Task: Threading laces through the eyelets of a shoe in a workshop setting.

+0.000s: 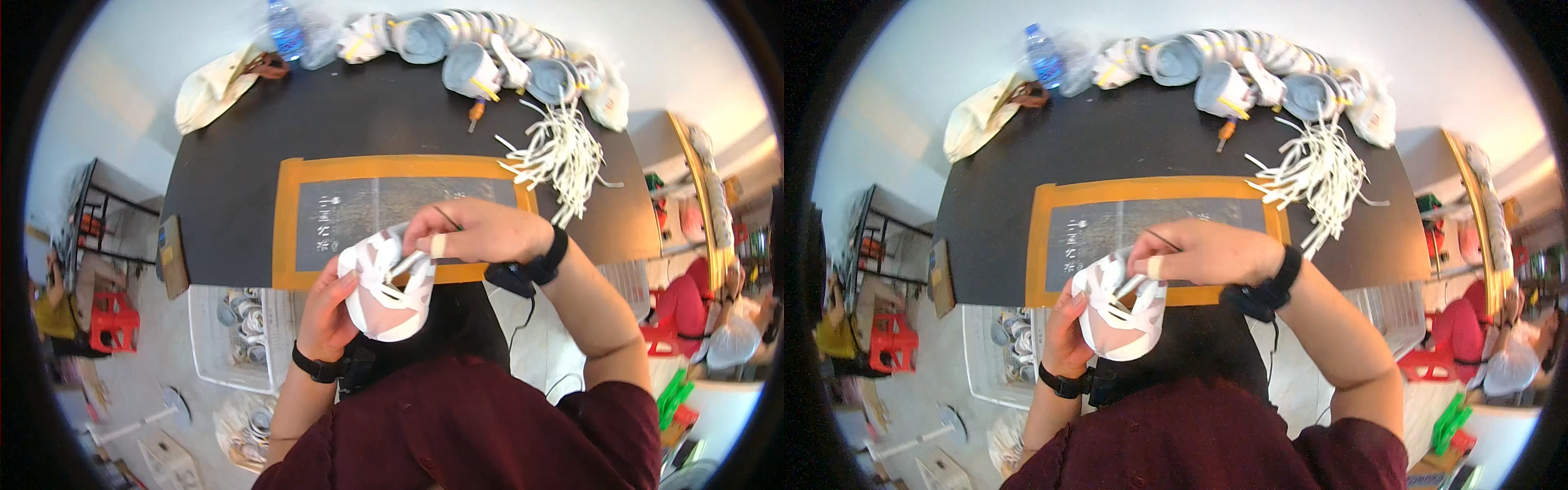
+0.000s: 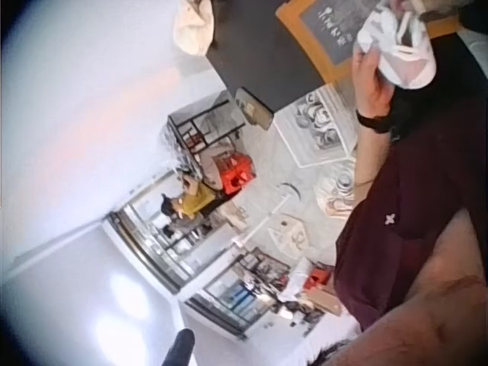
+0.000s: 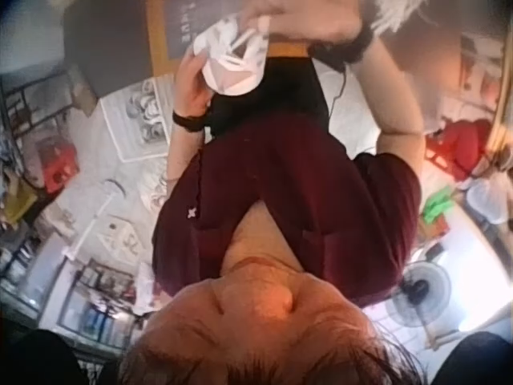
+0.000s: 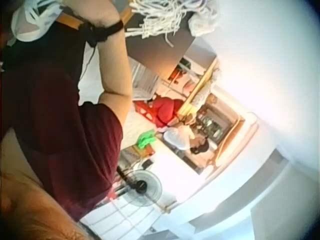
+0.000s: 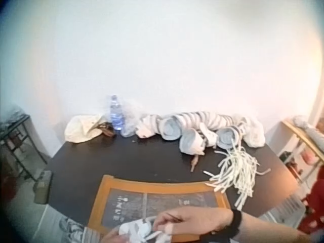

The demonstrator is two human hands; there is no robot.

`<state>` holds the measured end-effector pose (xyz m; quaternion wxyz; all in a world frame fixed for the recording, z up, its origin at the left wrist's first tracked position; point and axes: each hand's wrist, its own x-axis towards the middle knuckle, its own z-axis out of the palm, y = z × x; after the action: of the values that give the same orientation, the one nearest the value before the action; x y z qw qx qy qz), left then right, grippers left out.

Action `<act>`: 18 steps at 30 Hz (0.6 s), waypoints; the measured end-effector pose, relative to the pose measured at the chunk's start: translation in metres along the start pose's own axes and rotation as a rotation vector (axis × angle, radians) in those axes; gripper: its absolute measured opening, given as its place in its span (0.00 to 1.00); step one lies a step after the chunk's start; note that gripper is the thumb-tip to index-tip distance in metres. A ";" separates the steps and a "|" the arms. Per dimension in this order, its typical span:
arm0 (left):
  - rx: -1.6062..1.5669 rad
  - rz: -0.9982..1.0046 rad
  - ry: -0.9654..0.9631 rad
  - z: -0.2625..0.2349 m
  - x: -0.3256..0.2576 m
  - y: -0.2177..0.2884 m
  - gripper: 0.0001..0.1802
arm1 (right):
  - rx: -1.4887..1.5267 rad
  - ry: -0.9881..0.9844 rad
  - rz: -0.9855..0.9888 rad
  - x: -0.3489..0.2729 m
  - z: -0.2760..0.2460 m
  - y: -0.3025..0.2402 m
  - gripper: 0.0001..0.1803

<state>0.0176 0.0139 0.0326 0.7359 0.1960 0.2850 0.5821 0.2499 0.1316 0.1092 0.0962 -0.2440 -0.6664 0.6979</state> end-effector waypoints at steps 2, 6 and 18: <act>-0.041 -0.044 -0.079 0.015 0.000 0.008 0.24 | 0.078 0.034 -0.056 -0.009 0.007 0.009 0.17; 0.035 -0.064 -0.090 0.013 0.000 0.013 0.22 | 0.181 0.040 0.062 -0.021 0.035 -0.002 0.16; 0.114 -0.170 -0.082 0.023 0.024 0.022 0.17 | -0.226 0.195 -0.136 -0.029 0.047 0.029 0.11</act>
<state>0.0202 0.0437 0.0591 0.7812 0.2365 0.3028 0.4920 0.2583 0.0739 0.0866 0.1794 -0.2739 -0.7433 0.5834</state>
